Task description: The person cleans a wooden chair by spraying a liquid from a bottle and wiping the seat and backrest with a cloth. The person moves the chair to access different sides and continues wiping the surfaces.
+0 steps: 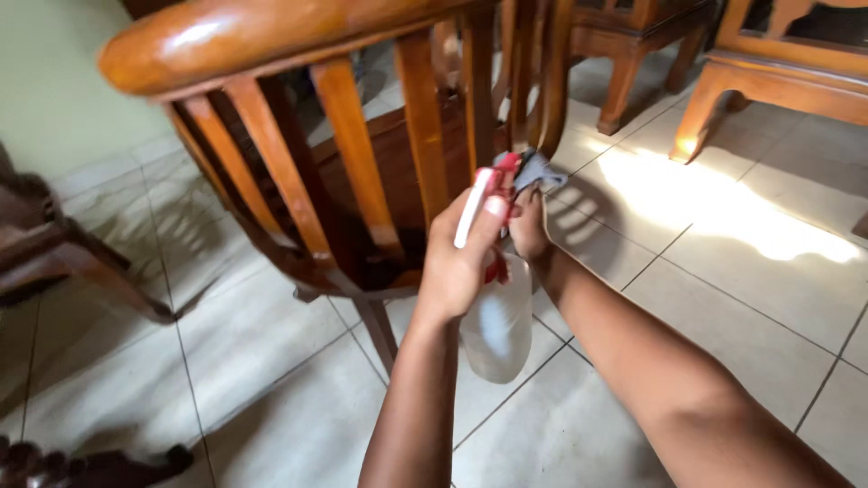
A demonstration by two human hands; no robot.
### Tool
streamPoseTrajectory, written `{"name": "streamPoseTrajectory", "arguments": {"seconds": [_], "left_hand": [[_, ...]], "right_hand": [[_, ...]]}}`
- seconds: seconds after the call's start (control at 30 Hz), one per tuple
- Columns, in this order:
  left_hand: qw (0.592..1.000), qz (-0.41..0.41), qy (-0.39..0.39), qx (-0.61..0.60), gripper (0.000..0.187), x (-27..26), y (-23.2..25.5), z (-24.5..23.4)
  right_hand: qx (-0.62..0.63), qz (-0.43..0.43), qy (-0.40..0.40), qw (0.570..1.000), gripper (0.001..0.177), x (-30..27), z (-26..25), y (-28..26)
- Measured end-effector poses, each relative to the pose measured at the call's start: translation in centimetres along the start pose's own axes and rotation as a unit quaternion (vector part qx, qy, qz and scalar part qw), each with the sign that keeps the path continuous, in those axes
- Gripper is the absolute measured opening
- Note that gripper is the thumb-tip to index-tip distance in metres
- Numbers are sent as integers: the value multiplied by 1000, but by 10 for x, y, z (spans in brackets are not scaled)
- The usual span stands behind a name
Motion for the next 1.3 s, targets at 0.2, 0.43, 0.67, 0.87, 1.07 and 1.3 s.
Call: {"name": "streamPoseTrajectory", "arguments": {"seconds": [0.2, 0.43, 0.67, 0.87, 1.07, 1.3], "left_hand": [[998, -24, 51, 42, 61, 9, -10, 20], [966, -60, 147, 204, 50, 32, -38, 81], [885, -99, 313, 330, 47, 71, -67, 153], [907, 59, 369, 196, 45, 72, -95, 189], [890, -71, 401, 205, 44, 80, -121, 197], [910, 2, 379, 166, 44, 47, -134, 172]], "right_hand": [[188, 309, 143, 921, 41, 25, -37, -33], [433, 196, 224, 851, 45, 180, -104, -23], [232, 57, 77, 968, 36, 228, -70, -8], [-125, -160, -49, 978, 67, 91, 28, -11], [-25, -72, -133, 988, 38, 38, 43, 77], [359, 48, -154, 919, 57, 52, 17, 129]]}}
Point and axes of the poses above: each hand's wrist, its own x-axis towards the middle knuckle, its own z-axis out of the palm, y = z × x, the point moved 2 cm from there along x, towards the middle knuckle, and after that the axes turned 2 degrees about -z, right-handed, at the moved point
